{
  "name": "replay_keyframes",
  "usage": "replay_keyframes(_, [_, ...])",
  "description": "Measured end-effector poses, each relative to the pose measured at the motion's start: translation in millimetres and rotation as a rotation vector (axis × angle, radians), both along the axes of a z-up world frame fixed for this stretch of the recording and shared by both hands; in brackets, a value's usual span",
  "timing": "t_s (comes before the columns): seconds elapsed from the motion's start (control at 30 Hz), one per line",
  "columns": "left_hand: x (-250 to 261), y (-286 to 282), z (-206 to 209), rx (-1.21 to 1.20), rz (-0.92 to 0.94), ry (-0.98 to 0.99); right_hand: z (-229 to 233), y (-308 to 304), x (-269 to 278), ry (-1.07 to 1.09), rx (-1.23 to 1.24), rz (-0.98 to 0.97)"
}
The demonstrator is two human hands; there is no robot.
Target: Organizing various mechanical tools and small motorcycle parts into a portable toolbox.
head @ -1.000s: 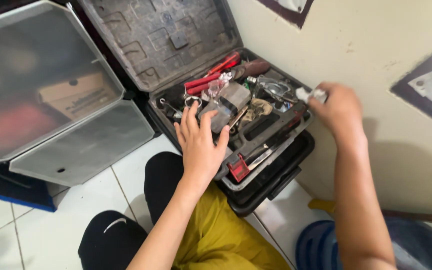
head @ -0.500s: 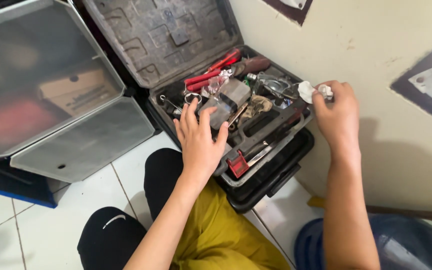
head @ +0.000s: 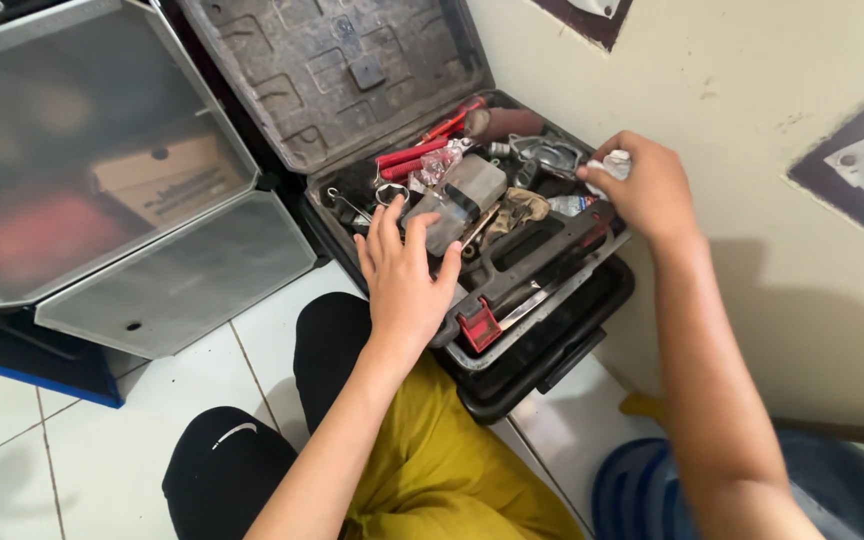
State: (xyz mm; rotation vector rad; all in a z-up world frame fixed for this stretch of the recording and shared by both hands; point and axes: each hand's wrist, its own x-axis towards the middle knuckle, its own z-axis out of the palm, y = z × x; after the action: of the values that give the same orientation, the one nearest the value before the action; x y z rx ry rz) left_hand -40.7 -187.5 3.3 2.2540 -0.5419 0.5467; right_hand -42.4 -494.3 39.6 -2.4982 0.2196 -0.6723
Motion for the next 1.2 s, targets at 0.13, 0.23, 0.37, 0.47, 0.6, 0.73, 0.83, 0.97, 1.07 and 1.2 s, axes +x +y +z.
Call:
replay_keyframes(0.13, [0, 1, -1, 0.003, 0.004, 0.004, 30, 13, -9, 0.172, 0.069, -0.082])
replay_keyframes(0.23, [0, 0, 1, -0.004, 0.001, 0.015, 31, 13, -2, -0.139, 0.084, 0.044])
replay_keyframes(0.37, [0, 0, 0, 0.011, 0.003, 0.02, 25, 13, 42, -0.183, 0.084, 0.271])
replay_keyframes(0.47, [0, 0, -1, 0.011, 0.005, 0.018, 19, 19, 86, -0.078, -0.058, 0.291])
replay_keyframes(0.6, [0, -1, -1, 0.004, 0.016, 0.018, 17, 43, 132, 0.098, -0.37, 0.235])
replay_keyframes(0.73, [-2, 4, 6, -0.024, 0.04, -0.02, 10, 30, 160, 0.222, -0.444, 0.167])
replay_keyframes(0.83, [0, 11, 6, -0.286, 0.012, -0.017, 2, 15, 169, 0.259, -0.311, -0.076])
replay_keyframes(0.97, [26, 25, -24, -0.787, 0.054, -0.014, -7, 9, 168, 0.317, -0.298, -0.049])
replay_keyframes(1.07, [48, 44, -41, -0.845, 0.144, 0.063, 14, 19, 154, 0.194, -0.315, 0.017])
replay_keyframes(1.2, [74, 64, -49, -0.709, 0.21, 0.186, 38, 58, 142, -0.035, -0.202, 0.375])
